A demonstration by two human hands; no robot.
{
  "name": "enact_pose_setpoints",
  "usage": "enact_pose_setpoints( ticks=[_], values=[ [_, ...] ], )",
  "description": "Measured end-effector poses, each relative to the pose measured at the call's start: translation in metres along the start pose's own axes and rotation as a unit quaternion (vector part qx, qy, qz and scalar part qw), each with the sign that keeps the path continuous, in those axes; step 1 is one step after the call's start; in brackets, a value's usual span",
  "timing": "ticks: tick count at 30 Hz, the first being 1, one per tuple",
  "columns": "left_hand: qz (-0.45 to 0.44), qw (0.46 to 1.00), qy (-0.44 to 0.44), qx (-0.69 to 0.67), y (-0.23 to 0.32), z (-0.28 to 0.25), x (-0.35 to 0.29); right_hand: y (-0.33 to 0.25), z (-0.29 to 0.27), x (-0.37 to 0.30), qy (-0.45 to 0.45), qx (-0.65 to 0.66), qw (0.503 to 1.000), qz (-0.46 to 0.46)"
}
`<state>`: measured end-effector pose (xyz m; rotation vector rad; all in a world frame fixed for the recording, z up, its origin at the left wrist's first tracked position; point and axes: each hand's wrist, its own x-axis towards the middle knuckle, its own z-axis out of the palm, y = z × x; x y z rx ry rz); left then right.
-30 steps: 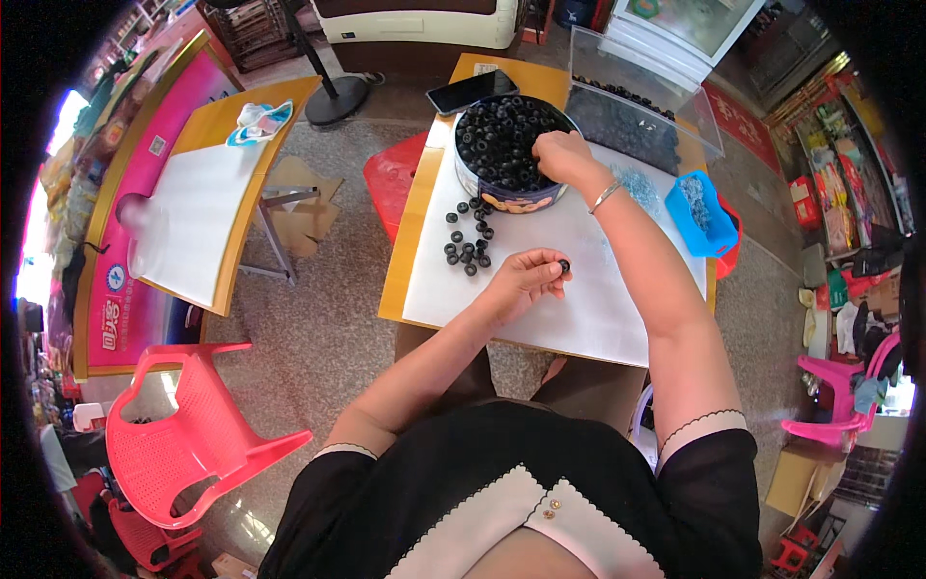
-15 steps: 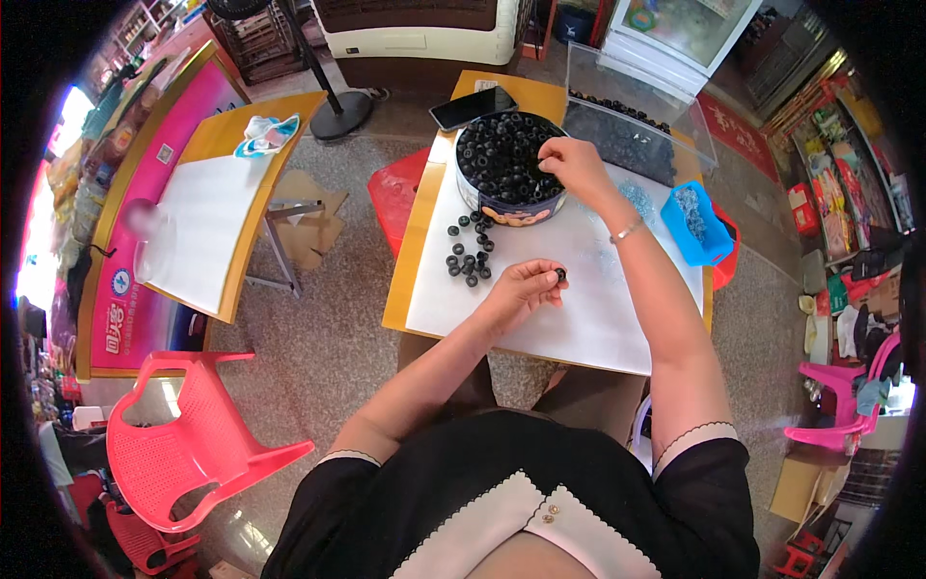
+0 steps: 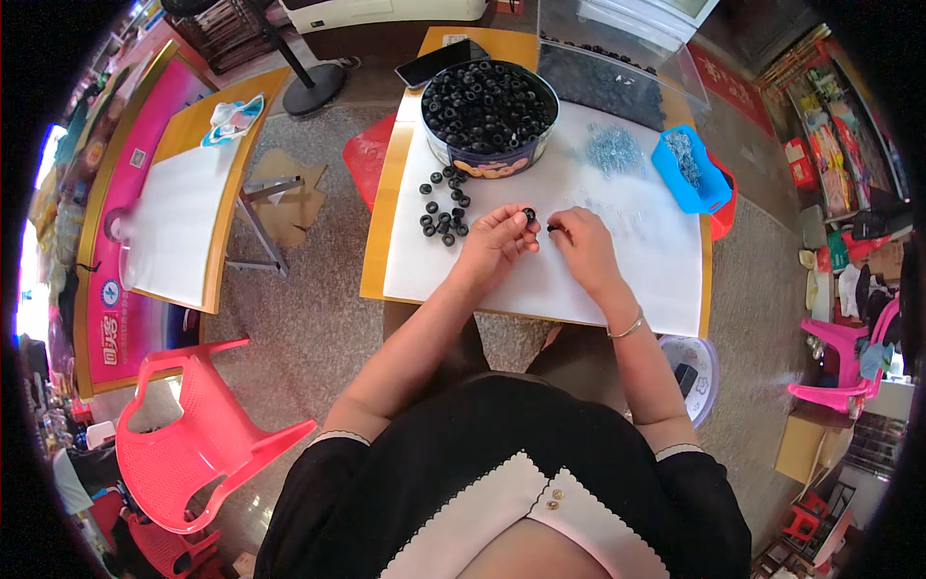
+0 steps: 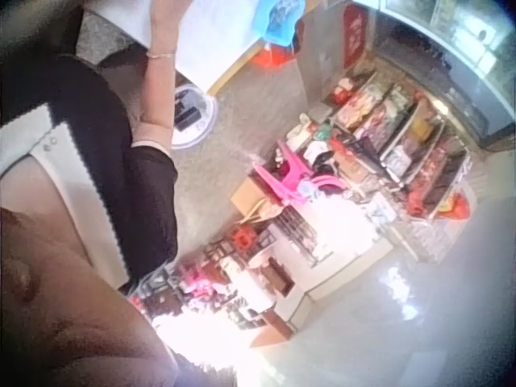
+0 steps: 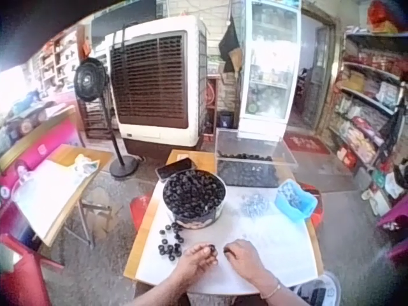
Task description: The person assembles small black plastic components with clear plastic inserts by hand, taking parts from plastic bins and fitting them together.
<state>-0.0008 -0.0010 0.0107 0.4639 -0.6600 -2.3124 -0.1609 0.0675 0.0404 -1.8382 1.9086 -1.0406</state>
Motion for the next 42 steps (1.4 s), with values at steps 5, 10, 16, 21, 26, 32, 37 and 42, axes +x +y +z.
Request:
enact_pose_setpoints(
  ticks=[5,10,16,21,26,32,37,42],
  values=[
    [-0.002,1.000,-0.008,-0.020,-0.001,0.003,-0.001,-0.002,0.002,-0.014,0.051,-0.067,0.996,-0.031],
    [-0.001,1.000,-0.002,-0.024,-0.001,0.003,0.000,-0.003,0.002,-0.016,0.047,0.003,0.999,-0.002],
    [-0.002,1.000,-0.004,0.001,0.000,0.001,0.000,-0.006,0.003,-0.017,0.073,0.087,0.992,0.052],
    [-0.016,0.999,-0.007,0.043,-0.001,-0.001,0.001,-0.031,-0.013,-0.012,0.076,0.327,0.927,0.166],
    [-0.007,1.000,-0.019,0.024,-0.003,0.002,0.000,-0.040,-0.014,-0.010,0.067,0.370,0.914,0.152],
    [-0.010,0.998,-0.040,0.043,-0.006,-0.004,0.002,-0.046,-0.008,-0.010,0.096,0.252,0.960,0.071],
    [-0.009,0.998,-0.037,0.039,-0.005,-0.002,0.002,-0.047,-0.010,-0.011,0.095,0.188,0.977,0.030],
    [0.000,0.996,-0.035,0.080,-0.007,-0.002,0.002,-0.048,-0.013,-0.012,0.100,0.134,0.986,0.007]
  ],
)
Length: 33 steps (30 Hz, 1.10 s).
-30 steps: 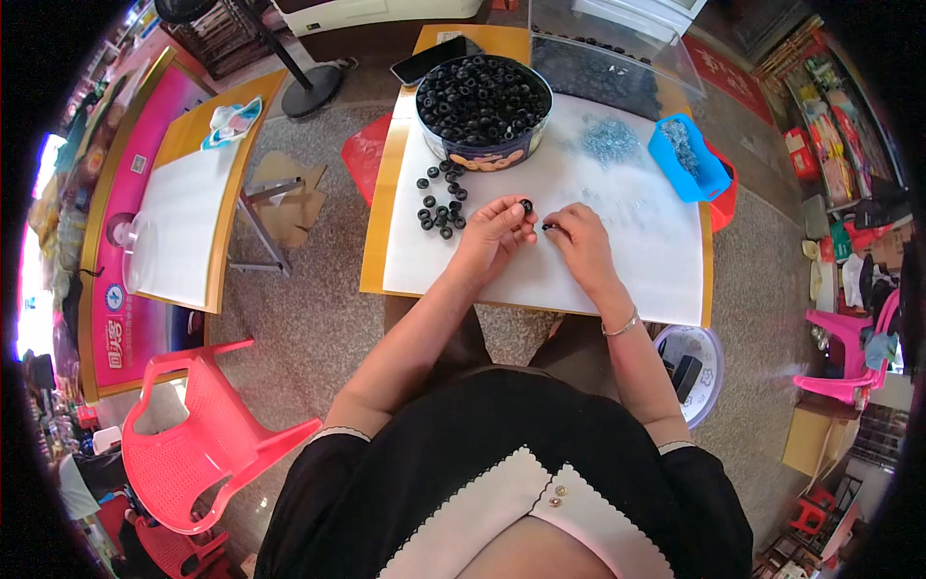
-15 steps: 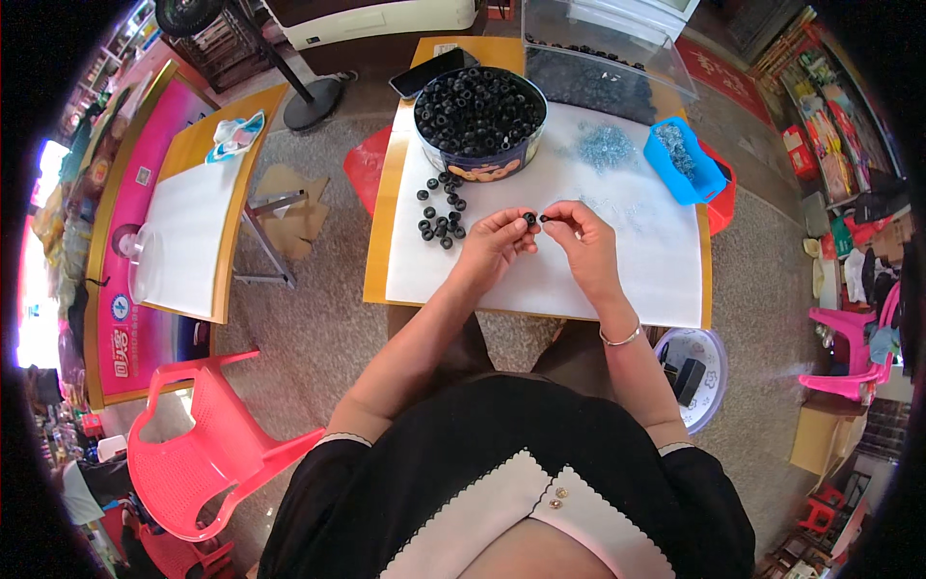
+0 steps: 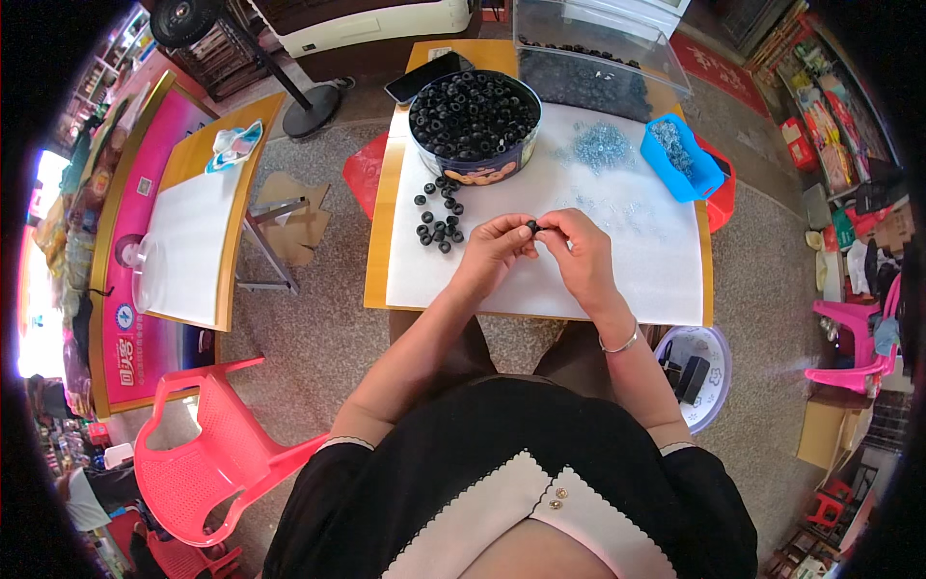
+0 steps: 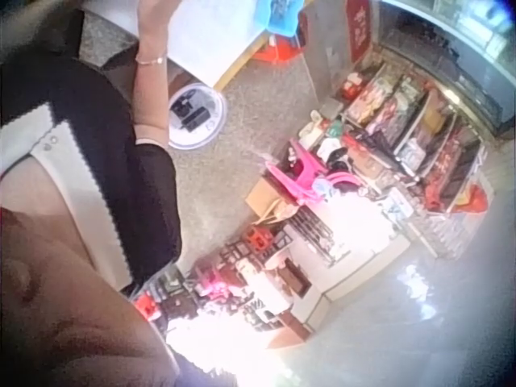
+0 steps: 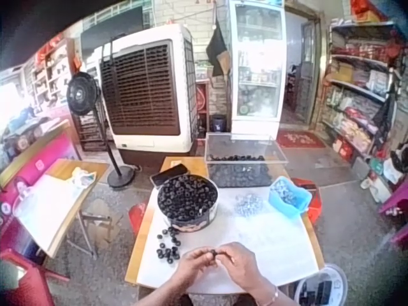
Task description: The person assembles small black plastic components with clear plastic inserts by hand, taking parts from plastic bins and fitting them together.
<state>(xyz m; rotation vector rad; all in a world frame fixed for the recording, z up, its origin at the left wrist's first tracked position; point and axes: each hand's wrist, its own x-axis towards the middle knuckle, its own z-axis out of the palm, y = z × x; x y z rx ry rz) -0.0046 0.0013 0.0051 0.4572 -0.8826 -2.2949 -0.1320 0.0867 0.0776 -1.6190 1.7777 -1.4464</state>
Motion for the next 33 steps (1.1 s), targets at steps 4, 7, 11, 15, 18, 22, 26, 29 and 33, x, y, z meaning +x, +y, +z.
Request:
enact_pose_setpoints(
  ticks=[4,7,11,15,18,22,26,29,33],
  values=[
    [0.007,0.999,0.003,0.035,-0.001,0.003,-0.003,0.001,-0.001,-0.001,0.003,-0.038,0.999,-0.033],
    [0.009,1.000,0.002,0.029,0.001,0.006,-0.004,0.002,-0.005,-0.001,-0.014,-0.053,0.998,-0.034],
    [0.002,0.999,0.005,0.054,0.001,0.009,-0.005,0.001,-0.007,-0.003,-0.008,-0.082,0.995,-0.056],
    [0.007,0.997,0.011,0.080,0.003,0.011,-0.007,0.000,-0.006,-0.004,-0.007,-0.045,0.998,-0.038],
    [0.002,0.999,0.001,0.038,0.003,0.008,-0.004,0.002,-0.005,-0.005,-0.004,-0.010,1.000,-0.005],
    [-0.005,0.998,0.008,0.056,0.004,0.011,-0.005,0.002,-0.005,-0.004,0.001,-0.008,1.000,-0.010],
    [0.003,0.997,0.004,0.074,0.003,0.010,-0.006,0.001,-0.004,-0.004,-0.005,-0.012,1.000,-0.009],
    [0.006,0.996,0.002,0.088,0.002,0.010,-0.006,-0.001,-0.005,-0.004,-0.007,-0.013,1.000,-0.009],
    [0.001,0.995,0.005,0.104,0.002,0.011,-0.006,0.001,-0.010,-0.004,-0.033,0.017,0.999,0.007]
  ],
)
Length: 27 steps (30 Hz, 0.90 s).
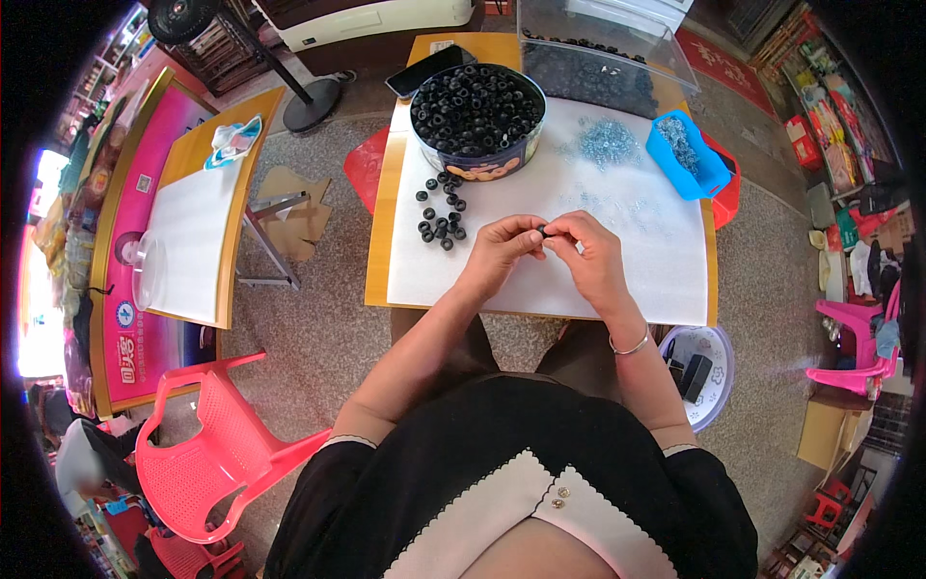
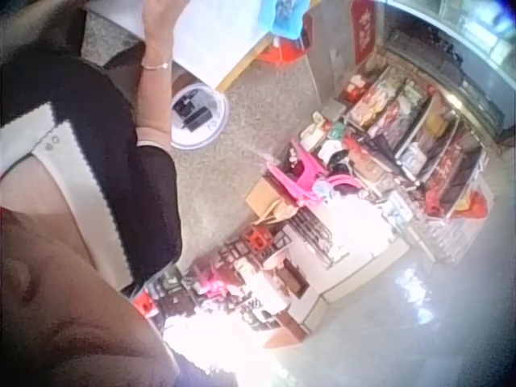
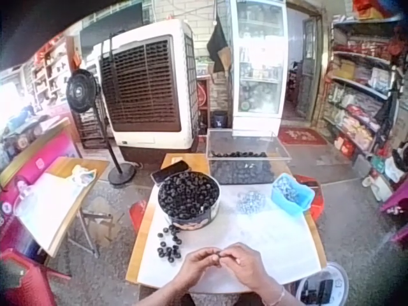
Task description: The person assembles small black plastic components with clear plastic inserts by hand, taking parts from plastic bins and fitting them together.
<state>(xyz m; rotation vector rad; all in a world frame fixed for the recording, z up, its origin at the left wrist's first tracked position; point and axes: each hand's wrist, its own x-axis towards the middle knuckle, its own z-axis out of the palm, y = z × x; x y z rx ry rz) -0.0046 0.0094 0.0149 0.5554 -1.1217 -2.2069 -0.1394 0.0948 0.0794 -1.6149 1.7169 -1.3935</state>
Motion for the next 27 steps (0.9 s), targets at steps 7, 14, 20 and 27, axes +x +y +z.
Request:
enact_pose_setpoints(
  ticks=[7,14,20,27],
  values=[
    [0.009,1.000,-0.015,-0.011,-0.001,-0.003,0.001,0.009,-0.004,-0.002,-0.033,0.040,0.997,0.062],
    [-0.023,0.999,-0.026,-0.018,0.000,-0.004,0.001,0.008,-0.007,0.001,-0.069,0.008,0.997,-0.015],
    [-0.057,0.995,-0.052,-0.065,-0.001,-0.012,0.002,0.007,-0.006,0.006,-0.146,0.044,0.988,0.003],
    [-0.069,0.988,-0.069,-0.118,-0.003,-0.014,0.005,0.011,0.003,0.003,-0.139,0.061,0.988,0.027]
  ],
)
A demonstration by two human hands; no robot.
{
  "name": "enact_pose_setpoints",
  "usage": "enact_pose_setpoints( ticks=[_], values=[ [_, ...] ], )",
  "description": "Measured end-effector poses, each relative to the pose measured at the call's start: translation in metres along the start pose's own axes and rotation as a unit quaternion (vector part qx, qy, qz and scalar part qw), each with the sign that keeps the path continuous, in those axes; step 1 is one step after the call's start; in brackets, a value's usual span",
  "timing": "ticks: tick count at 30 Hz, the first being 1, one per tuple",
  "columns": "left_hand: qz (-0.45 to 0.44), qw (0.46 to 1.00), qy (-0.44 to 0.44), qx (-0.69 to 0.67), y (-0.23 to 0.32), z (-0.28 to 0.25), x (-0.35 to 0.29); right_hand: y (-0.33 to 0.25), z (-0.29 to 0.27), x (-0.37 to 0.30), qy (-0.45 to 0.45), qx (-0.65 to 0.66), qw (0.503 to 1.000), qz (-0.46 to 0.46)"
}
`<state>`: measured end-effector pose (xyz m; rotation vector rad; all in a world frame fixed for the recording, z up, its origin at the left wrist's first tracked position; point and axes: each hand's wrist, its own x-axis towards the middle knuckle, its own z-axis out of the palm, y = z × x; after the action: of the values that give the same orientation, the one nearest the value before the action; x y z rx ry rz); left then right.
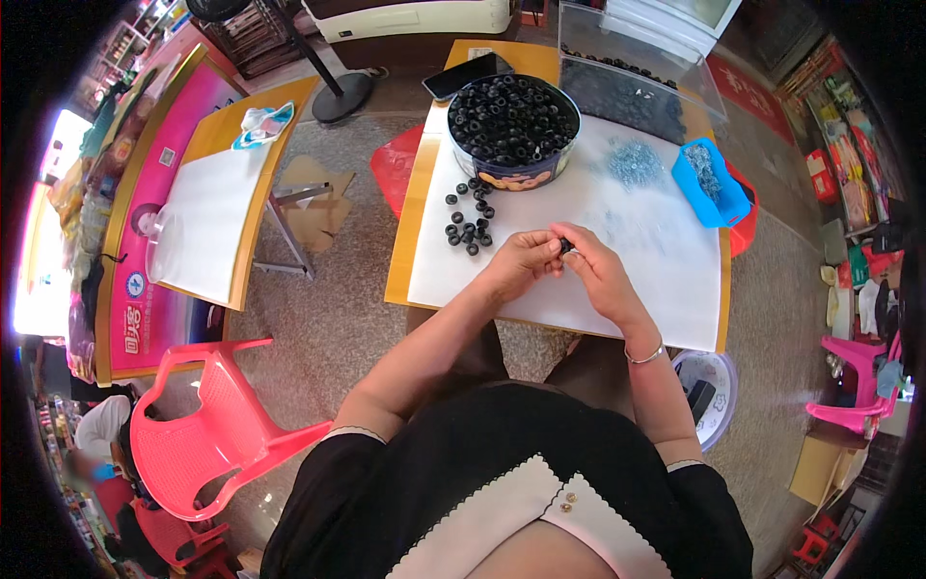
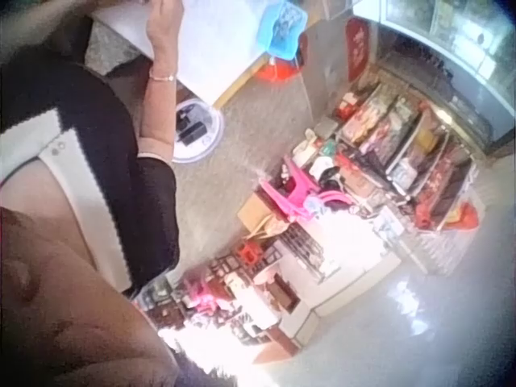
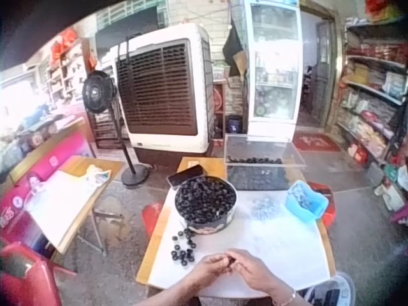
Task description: The person assembles small black plastic components with clear plastic inserts by hand, taking parts from plastic bins and fitting them together.
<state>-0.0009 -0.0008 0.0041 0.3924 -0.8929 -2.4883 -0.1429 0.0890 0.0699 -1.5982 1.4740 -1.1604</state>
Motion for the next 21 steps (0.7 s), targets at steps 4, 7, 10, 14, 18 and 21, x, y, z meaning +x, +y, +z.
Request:
enact_pose_setpoints(
  ticks=[4,7,10,14,18,21],
  values=[
    [-0.001,1.000,0.001,0.009,0.002,0.002,-0.002,-0.003,0.000,0.003,-0.011,-0.034,0.999,-0.006],
    [0.006,1.000,-0.008,0.006,0.001,-0.001,-0.003,-0.005,0.005,0.003,0.008,-0.080,0.995,-0.056],
    [-0.006,1.000,0.014,0.023,0.000,0.002,-0.004,-0.005,0.009,0.001,0.034,-0.095,0.993,-0.062],
    [-0.014,1.000,0.009,0.017,-0.001,0.006,-0.001,0.001,0.004,0.000,0.036,-0.094,0.992,-0.079],
    [0.011,1.000,0.011,-0.003,0.001,0.004,-0.001,0.000,0.008,0.006,0.039,0.006,0.999,-0.034],
    [0.018,0.999,0.029,-0.021,0.004,0.007,-0.001,-0.001,0.014,0.009,0.055,0.157,0.983,0.083]
  ],
)
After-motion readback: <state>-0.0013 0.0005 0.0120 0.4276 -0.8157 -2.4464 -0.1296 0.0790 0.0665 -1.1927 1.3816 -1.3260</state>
